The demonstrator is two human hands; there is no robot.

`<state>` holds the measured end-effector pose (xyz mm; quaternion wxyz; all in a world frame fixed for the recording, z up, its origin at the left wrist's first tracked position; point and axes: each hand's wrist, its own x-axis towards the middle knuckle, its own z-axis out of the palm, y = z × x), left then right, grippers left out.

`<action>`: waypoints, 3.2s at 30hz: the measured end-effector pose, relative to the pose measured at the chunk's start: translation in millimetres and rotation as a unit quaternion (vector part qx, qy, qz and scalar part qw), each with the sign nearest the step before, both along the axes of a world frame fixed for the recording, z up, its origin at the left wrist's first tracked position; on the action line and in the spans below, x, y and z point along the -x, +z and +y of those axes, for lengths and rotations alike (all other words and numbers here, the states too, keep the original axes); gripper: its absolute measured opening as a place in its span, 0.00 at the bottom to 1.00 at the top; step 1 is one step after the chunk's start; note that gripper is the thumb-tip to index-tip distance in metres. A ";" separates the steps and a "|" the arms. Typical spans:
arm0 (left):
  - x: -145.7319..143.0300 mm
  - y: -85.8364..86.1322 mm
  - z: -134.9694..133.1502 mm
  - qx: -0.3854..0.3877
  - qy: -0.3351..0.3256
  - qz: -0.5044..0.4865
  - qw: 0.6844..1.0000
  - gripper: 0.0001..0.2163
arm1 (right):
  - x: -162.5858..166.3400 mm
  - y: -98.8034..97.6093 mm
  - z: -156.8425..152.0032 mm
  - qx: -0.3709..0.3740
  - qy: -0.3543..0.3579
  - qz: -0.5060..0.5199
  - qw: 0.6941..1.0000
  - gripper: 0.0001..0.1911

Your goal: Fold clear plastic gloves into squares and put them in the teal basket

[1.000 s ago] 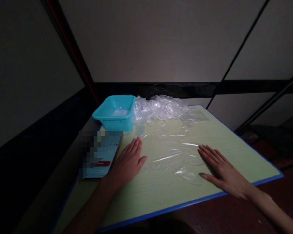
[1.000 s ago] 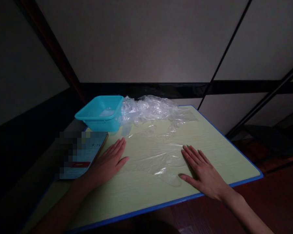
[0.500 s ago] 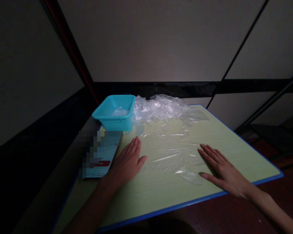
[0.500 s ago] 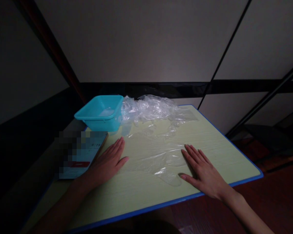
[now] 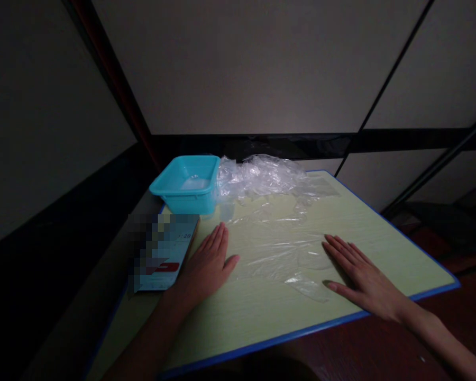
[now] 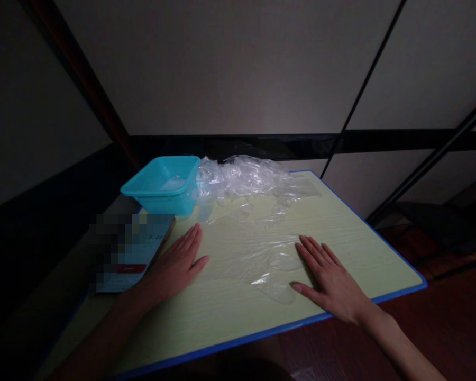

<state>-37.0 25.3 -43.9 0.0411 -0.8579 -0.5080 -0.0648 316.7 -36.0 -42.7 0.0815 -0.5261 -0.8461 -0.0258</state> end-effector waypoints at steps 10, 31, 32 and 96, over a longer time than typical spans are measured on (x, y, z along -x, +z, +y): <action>-1.1 4.2 -1.1 0.019 0.006 0.001 1.000 0.30 | 0.3 0.4 0.3 -0.001 0.002 0.003 1.000 0.41; 0.6 2.6 -0.2 0.029 0.001 0.031 0.999 0.27 | -1.9 -2.4 0.7 -0.010 0.002 -0.004 1.000 0.43; 0.7 2.3 -0.1 0.026 0.000 0.031 0.999 0.27 | -2.3 -2.7 0.8 -0.010 0.003 -0.006 1.000 0.43; -28.8 24.8 -16.2 -0.003 -0.248 -0.120 0.961 0.16 | 29.3 51.7 -5.6 -0.077 0.277 0.051 0.956 0.18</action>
